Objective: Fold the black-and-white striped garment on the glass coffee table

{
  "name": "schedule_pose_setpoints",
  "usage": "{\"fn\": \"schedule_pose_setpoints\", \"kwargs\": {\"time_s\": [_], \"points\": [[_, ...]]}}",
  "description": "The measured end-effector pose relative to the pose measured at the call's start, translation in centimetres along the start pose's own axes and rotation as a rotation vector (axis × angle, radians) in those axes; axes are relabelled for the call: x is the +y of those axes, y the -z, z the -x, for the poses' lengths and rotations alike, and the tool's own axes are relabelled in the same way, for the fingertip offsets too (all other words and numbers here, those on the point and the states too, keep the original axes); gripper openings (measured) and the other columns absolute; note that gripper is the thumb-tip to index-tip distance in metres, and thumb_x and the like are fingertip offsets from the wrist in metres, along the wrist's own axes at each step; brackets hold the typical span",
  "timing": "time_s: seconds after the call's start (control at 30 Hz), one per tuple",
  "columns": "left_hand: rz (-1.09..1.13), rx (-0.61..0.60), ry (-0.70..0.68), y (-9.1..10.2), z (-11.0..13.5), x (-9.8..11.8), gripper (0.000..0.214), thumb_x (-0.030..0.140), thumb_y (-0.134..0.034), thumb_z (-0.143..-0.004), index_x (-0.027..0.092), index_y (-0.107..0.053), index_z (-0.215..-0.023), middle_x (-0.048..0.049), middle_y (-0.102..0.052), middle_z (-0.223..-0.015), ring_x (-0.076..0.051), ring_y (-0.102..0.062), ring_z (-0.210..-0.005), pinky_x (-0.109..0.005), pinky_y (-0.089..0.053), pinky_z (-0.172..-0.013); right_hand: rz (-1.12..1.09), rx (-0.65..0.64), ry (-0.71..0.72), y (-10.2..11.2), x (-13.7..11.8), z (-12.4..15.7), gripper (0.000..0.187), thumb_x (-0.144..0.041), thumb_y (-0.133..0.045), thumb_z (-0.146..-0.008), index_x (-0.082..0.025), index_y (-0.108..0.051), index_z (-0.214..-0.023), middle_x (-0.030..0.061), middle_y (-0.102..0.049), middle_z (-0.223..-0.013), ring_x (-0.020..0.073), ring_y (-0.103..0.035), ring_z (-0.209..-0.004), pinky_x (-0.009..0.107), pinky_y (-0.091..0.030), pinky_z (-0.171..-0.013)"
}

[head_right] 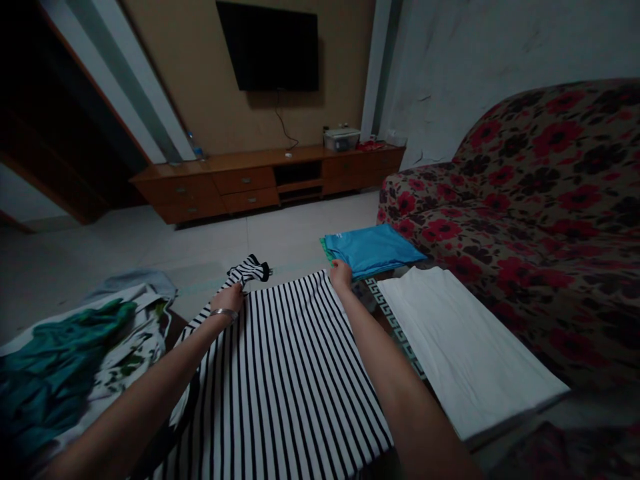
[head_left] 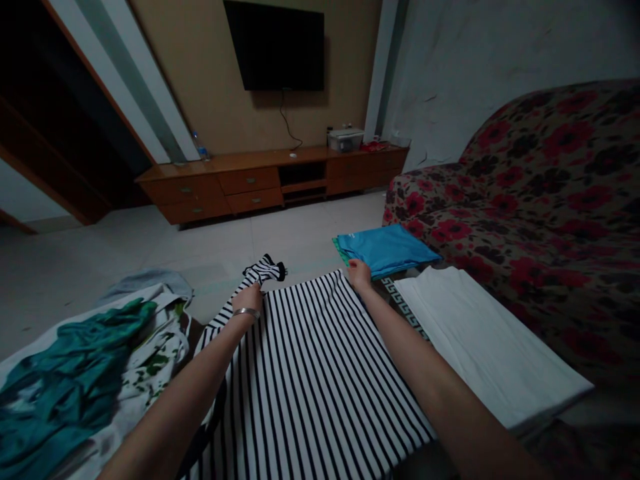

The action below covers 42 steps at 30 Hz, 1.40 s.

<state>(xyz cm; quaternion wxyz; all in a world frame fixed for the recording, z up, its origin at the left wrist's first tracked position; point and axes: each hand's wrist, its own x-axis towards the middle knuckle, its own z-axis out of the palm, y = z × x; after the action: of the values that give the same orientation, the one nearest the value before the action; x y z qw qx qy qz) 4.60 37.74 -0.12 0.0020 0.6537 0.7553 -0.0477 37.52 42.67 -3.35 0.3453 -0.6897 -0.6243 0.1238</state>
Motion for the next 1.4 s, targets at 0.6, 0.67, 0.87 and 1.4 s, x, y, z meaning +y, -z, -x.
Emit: {"fn": "schedule_pose_setpoints", "kwargs": {"time_s": [0.6,0.67,0.87,1.4], "points": [[0.079,0.091,-0.300,-4.8,2.8,2.7,0.056,0.044,-0.026,-0.095,0.017,-0.032,-0.144,-0.0102,-0.023,-0.154,-0.025,-0.019,-0.142,-0.053,-0.021,-0.111,0.104,-0.212,0.327,0.3,0.6,6.5,0.037,-0.025,-0.047,-0.090,-0.012,-0.055,-0.125,0.0146,-0.049,-0.137,0.0209,-0.040,-0.130,0.038,-0.030,-0.108],[0.077,0.120,-0.323,-3.9,4.4,3.0,0.056,0.042,-0.030,-0.094,0.017,-0.031,-0.144,-0.0108,-0.020,-0.154,-0.026,-0.017,-0.142,-0.053,-0.022,-0.110,0.029,-0.169,0.262,2.9,1.3,8.0,0.038,-0.021,-0.043,-0.090,-0.011,-0.055,-0.125,0.0140,-0.054,-0.132,0.0191,-0.047,-0.124,0.033,-0.035,-0.105],[0.057,0.076,-0.484,-2.3,16.8,1.9,0.052,0.039,-0.041,-0.091,0.022,-0.040,-0.140,-0.0087,-0.023,-0.154,-0.028,-0.019,-0.142,-0.056,-0.028,-0.106,0.069,-0.141,0.042,13.8,6.7,21.0,0.027,-0.024,-0.044,-0.088,-0.017,-0.066,-0.102,0.0078,-0.068,-0.101,0.0199,-0.063,-0.093,0.032,-0.047,-0.085],[0.252,0.119,-0.423,-4.2,39.3,-7.2,0.050,0.029,-0.041,-0.091,0.019,-0.039,-0.140,-0.0117,-0.033,-0.149,-0.024,-0.027,-0.139,-0.046,-0.033,-0.107,0.150,0.003,0.131,19.6,4.3,36.8,0.032,-0.024,-0.045,-0.089,-0.016,-0.058,-0.116,0.0151,-0.057,-0.108,0.0269,-0.050,-0.104,0.044,-0.041,-0.091]]}}
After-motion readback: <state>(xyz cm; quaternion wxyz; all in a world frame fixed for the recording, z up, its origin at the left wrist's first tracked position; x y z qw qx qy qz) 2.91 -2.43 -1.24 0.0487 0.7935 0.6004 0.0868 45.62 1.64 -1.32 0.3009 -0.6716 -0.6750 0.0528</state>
